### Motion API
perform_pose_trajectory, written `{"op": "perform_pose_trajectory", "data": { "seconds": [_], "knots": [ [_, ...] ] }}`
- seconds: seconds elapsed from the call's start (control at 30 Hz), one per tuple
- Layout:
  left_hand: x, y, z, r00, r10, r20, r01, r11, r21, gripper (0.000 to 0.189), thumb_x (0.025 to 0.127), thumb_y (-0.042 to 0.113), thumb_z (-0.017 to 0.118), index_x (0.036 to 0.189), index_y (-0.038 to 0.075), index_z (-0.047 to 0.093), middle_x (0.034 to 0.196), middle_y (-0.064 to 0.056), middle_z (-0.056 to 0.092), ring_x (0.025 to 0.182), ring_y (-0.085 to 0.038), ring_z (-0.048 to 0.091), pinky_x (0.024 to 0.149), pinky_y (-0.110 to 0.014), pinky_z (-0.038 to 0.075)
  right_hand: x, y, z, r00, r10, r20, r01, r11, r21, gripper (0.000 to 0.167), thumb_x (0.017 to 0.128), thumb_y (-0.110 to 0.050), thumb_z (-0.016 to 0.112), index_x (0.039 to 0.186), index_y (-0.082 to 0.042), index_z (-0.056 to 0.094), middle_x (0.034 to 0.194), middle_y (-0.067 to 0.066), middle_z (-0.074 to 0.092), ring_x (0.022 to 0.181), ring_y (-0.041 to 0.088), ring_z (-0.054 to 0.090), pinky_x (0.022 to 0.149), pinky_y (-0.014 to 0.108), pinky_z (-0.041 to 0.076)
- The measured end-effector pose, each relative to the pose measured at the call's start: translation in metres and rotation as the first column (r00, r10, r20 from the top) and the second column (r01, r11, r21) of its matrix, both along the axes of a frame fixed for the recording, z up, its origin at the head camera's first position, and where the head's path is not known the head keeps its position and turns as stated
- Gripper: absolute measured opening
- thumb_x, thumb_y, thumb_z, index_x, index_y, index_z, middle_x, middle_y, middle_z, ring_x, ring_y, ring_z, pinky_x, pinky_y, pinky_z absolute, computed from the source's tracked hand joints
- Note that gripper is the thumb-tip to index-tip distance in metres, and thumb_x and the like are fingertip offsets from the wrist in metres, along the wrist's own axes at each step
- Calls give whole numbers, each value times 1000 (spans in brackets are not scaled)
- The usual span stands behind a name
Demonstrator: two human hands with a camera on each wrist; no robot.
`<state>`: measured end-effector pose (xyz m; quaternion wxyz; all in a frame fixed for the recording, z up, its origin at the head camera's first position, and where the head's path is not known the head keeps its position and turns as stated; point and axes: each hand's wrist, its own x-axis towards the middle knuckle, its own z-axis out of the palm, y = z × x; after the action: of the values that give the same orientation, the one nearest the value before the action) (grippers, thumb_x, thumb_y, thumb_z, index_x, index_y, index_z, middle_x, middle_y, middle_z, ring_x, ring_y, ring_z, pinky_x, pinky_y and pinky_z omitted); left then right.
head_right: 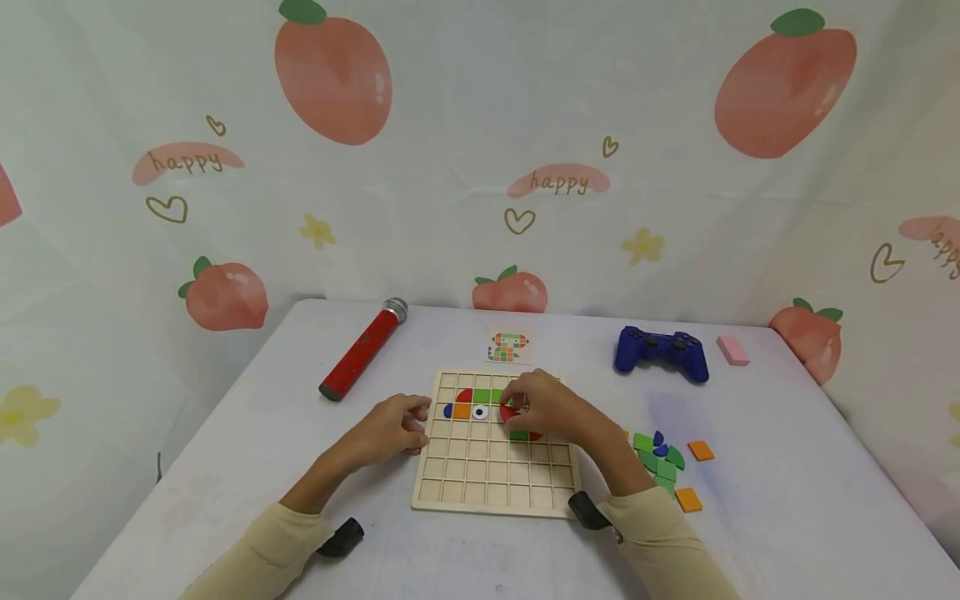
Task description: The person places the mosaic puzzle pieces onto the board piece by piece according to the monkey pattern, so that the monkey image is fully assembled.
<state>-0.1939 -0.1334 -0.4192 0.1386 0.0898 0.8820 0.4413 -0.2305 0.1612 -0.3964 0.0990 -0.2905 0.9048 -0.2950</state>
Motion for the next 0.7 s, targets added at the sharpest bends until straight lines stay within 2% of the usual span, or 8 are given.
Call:
{"op": "perform_pose_trajectory", "data": {
  "seconds": [0.13,0.33,0.57,0.7],
  "knots": [
    [0,0,0,1000,4,8,-4,1000,7,59,90,-4,78,145,-9,57,107,-9,59,89,-18,62,75,-27,64,1,-17,-1,999,37,-6,-37,999,-15,24,89,-17,83,111,-10,79,100,-5,71,99,17,57,87,37,51],
    [-1,0,0,1000,-11,3,11,1000,1,58,90,-3,78,144,-10,57,106,-10,59,90,-18,62,74,-26,63,1,-41,-3,999,45,20,-45,999,-6,19,88,-13,82,107,-13,80,95,-5,68,95,16,55,83,34,50],
    [-2,-1,0,1000,-17,0,17,1000,-3,57,89,-3,79,143,-9,59,107,-10,59,90,-18,62,74,-26,63,2,-59,-6,994,109,-17,-109,994,-10,18,88,-13,86,105,-11,81,89,-4,65,89,15,55,78,28,49],
    [-2,-2,1,1000,-16,5,16,1000,-1,58,89,-3,79,143,-9,58,107,-9,58,89,-17,62,74,-26,63,3,-66,-9,996,93,12,-93,996,3,21,88,-15,86,108,-11,80,93,-5,65,94,16,53,78,28,49]
  ]
}}
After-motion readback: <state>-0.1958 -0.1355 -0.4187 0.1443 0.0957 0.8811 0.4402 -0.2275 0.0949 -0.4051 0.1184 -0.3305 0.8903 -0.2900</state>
